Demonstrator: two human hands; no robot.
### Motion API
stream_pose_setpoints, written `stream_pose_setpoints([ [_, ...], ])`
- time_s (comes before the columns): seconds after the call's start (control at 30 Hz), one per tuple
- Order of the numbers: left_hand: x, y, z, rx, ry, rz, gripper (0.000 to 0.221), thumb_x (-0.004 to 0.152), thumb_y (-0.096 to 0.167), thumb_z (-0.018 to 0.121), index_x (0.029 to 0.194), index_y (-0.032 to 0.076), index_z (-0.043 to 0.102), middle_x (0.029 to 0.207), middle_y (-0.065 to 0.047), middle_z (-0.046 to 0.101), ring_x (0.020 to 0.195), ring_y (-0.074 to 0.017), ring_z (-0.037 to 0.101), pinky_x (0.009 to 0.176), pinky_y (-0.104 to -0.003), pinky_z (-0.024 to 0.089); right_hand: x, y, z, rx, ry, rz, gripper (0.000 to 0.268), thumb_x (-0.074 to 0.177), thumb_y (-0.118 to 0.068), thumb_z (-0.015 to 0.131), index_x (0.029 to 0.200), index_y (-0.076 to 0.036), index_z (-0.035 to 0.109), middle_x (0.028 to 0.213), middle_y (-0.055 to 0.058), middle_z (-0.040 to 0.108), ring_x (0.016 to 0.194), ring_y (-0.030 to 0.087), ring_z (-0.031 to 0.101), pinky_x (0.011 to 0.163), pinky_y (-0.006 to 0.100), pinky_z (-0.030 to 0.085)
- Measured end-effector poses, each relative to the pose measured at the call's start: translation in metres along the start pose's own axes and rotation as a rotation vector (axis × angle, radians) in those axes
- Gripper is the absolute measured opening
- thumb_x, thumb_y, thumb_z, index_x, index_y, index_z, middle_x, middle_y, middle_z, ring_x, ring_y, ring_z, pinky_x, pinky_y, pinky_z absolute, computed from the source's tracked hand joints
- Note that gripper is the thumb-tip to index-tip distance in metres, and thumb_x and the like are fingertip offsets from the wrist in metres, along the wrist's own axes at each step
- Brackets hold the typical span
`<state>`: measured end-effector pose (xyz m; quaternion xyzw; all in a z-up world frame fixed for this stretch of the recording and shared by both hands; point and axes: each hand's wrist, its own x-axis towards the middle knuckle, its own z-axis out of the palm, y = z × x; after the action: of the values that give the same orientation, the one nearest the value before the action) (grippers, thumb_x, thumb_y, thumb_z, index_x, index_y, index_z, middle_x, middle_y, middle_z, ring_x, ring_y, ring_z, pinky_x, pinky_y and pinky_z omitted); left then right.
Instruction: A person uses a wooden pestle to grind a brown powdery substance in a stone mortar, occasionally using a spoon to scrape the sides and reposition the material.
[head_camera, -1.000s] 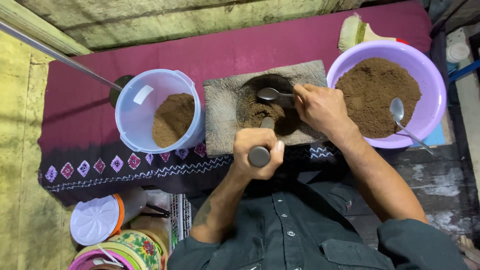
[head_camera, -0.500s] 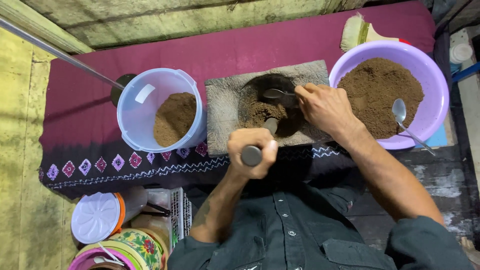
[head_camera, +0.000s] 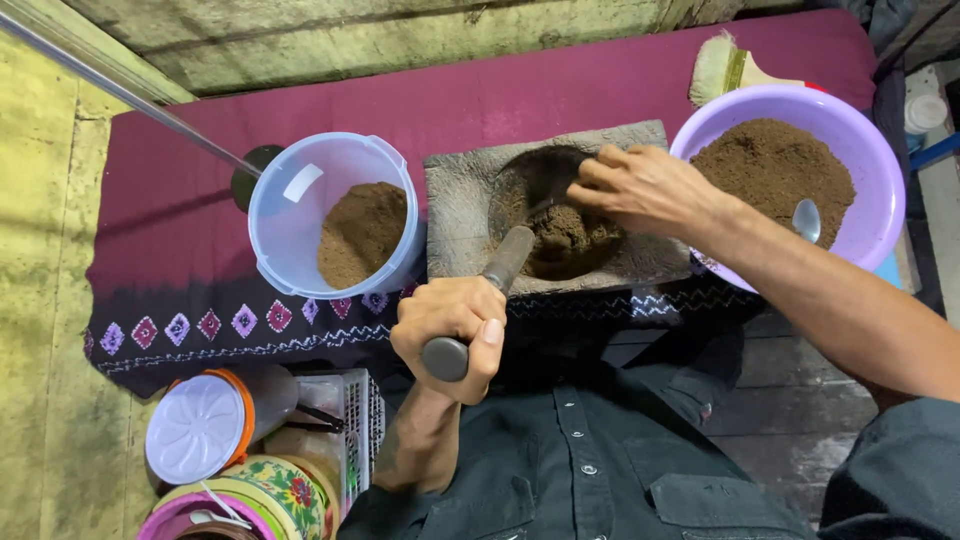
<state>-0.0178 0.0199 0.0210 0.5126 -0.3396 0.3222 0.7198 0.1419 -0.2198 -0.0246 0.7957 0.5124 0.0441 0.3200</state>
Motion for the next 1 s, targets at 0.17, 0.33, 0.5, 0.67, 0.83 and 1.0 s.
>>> stream_pose_setpoints([
  [0.17,0.001,0.000,-0.002,-0.026,-0.010,0.013,0.038,0.085,-0.012,0.058,0.054,0.006,0.047,0.044,-0.007,0.045,0.034,-0.0192,0.044,0.034,-0.029,0.039,0.017,0.003,0.026,-0.072,0.062,-0.013,0.065,0.091,-0.008,0.067,0.148,-0.032,0.049,0.126,0.002,0.057,0.107,0.015,0.059,0.075,0.021,0.063],
  [0.33,-0.001,-0.001,-0.004,-0.042,-0.009,0.005,0.039,0.085,-0.012,0.058,0.053,0.006,0.047,0.044,-0.007,0.045,0.034,-0.0198,0.044,0.034,-0.030,0.039,0.009,-0.014,0.042,0.068,-0.080,0.069,0.039,0.101,-0.025,0.055,0.140,-0.025,0.059,0.114,0.003,0.068,0.098,0.015,0.070,0.072,0.026,0.063],
  [0.5,0.000,-0.003,-0.005,-0.079,-0.020,0.022,0.038,0.086,-0.012,0.058,0.053,0.006,0.050,0.044,-0.008,0.047,0.033,-0.0208,0.044,0.034,-0.030,0.040,0.018,-0.048,0.030,0.599,-0.188,0.305,0.025,0.086,-0.020,0.051,0.069,-0.015,0.069,0.053,0.008,0.064,0.056,0.027,0.073,0.047,0.040,0.054],
  [0.67,-0.002,0.000,-0.009,-0.050,-0.015,0.006,0.039,0.087,-0.010,0.059,0.053,0.007,0.049,0.044,-0.007,0.046,0.034,-0.0211,0.045,0.035,-0.030,0.041,0.029,-0.035,0.046,0.898,-0.263,0.425,0.030,0.086,-0.035,0.065,0.091,-0.011,0.082,0.074,0.019,0.075,0.076,0.038,0.077,0.062,0.051,0.060],
  [0.83,-0.005,0.001,-0.010,-0.042,-0.005,-0.008,0.040,0.086,-0.011,0.059,0.052,0.007,0.048,0.044,-0.006,0.046,0.035,-0.0195,0.046,0.036,-0.030,0.042,0.006,-0.020,-0.011,0.714,-0.293,0.434,0.024,0.102,-0.024,0.053,0.114,-0.011,0.070,0.071,0.010,0.071,0.061,0.025,0.071,0.053,0.035,0.059],
  [1.0,-0.006,0.001,-0.009,-0.036,0.003,0.010,0.039,0.085,-0.011,0.059,0.053,0.008,0.049,0.044,-0.007,0.046,0.035,-0.0201,0.045,0.037,-0.029,0.042,0.015,-0.043,-0.005,0.609,-0.332,0.324,0.030,0.094,-0.025,0.051,0.100,-0.008,0.076,0.079,0.016,0.077,0.077,0.034,0.078,0.064,0.045,0.061],
])
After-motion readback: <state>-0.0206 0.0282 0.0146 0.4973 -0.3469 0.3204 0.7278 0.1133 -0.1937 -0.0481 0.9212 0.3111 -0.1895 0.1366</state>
